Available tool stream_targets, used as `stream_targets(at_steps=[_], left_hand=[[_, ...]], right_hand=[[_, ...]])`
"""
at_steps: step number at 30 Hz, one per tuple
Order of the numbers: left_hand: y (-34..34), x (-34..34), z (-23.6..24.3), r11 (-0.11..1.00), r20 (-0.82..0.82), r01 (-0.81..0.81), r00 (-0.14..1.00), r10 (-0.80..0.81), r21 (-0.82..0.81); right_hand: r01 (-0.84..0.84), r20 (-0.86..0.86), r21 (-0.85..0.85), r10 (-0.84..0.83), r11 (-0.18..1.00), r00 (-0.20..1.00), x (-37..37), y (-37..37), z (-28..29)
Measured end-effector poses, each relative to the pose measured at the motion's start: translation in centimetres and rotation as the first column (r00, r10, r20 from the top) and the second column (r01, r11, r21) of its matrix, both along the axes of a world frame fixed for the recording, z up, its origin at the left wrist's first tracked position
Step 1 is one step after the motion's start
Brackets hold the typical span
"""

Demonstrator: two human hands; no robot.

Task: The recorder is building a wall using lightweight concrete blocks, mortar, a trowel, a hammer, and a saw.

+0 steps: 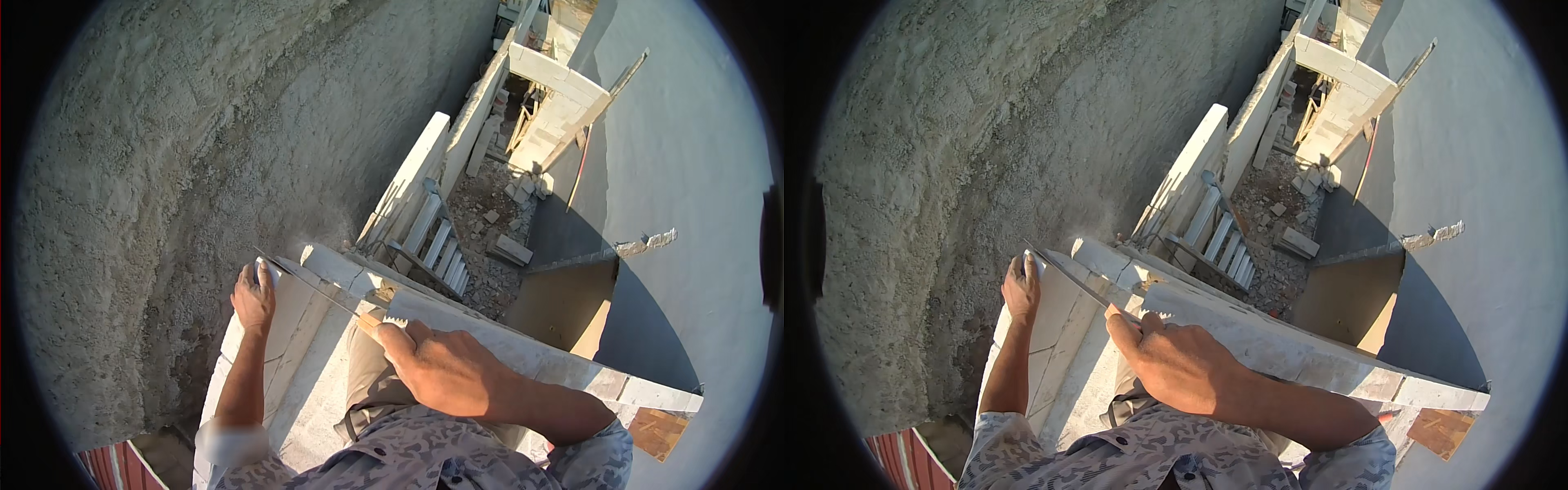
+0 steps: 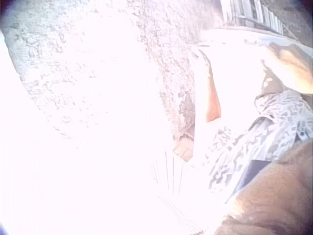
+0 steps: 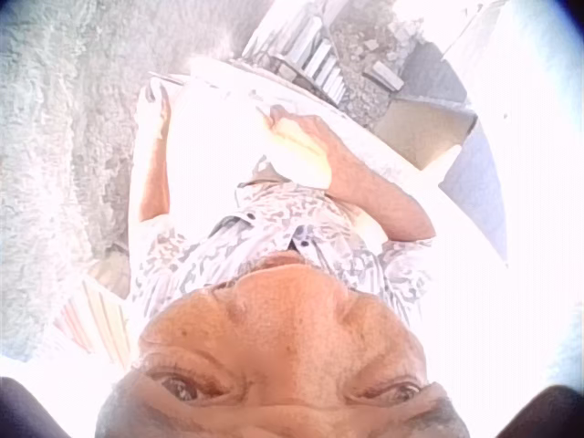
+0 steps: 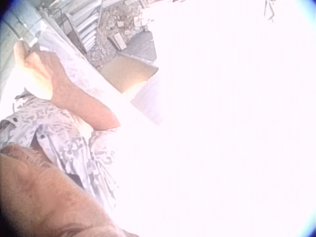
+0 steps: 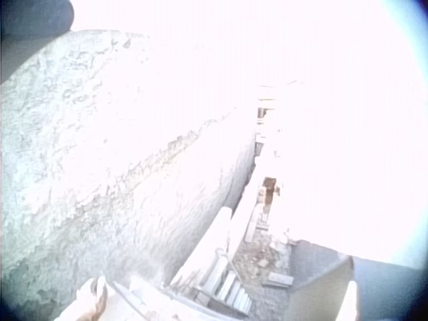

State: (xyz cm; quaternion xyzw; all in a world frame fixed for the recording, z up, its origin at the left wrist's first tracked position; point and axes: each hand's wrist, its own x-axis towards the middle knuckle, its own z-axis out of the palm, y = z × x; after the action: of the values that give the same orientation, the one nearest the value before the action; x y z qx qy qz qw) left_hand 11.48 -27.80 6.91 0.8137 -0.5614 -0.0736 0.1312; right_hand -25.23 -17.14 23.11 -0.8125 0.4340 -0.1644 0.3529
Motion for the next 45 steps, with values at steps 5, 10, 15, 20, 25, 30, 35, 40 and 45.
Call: stream_targets(at_steps=[5, 10, 15, 20, 25, 30, 35, 40, 45], left_hand=[[-1.1, -1.0, -1.0, 0.999, 0.012, 0.022, 1.000, -0.021, -0.043], [0.1, -1.0, 0.7, 1.000, 0.054, 0.000, 0.999, 0.000, -0.005], [0.0, -1.0, 0.1, 0.999, 0.061, 0.033, 0.998, -0.032, -0.017], [-0.5, 0.1, -1.7, 1.000, 0.018, 0.017, 1.000, -0.016, -0.025], [0.1, 0.0, 0.6, 0.999, 0.011, -0.020, 1.000, 0.019, 0.043], [-1.4, -2.4, -0.8, 1.000, -0.029, 0.028, 0.999, -0.029, -0.008], [0.2, -0.1, 0.2, 0.998, -0.001, -0.044, 0.999, 0.044, 0.049], [-0.4, -0.7, -0.3, 1.000, -0.025, -0.004, 1.000, 0.004, 0.017], [-0.7, 0.4, -1.6, 0.999, -0.041, 0.011, 0.999, -0.009, 0.045]], right_hand=[[0.006, 0.002, -0.042, -0.006, 0.999, 1.000, 6.2, -6.3, -6.0], [0.015, -0.041, -0.070, -0.018, 0.997, 0.999, -0.3, 1.0, -0.9], [0.012, -0.041, 0.038, -0.011, 0.999, 0.999, 5.0, -3.5, -4.8], [0.018, 0.008, -0.120, -0.017, 0.993, 1.000, 5.5, -2.8, -6.3], [-0.032, 0.054, -0.127, 0.039, 0.991, 0.998, 0.8, 1.8, -2.6], [0.060, 0.026, -0.184, -0.056, 0.981, 0.998, 7.2, -4.4, -8.2], [-0.055, -0.013, -0.018, 0.055, 0.998, 0.998, 0.7, 2.5, -3.4], [-0.038, -0.077, 0.014, 0.039, 0.999, 0.996, 6.7, -3.3, -5.0], [-0.035, -0.068, -0.002, 0.035, 0.999, 0.997, 6.1, -2.8, -6.3]])
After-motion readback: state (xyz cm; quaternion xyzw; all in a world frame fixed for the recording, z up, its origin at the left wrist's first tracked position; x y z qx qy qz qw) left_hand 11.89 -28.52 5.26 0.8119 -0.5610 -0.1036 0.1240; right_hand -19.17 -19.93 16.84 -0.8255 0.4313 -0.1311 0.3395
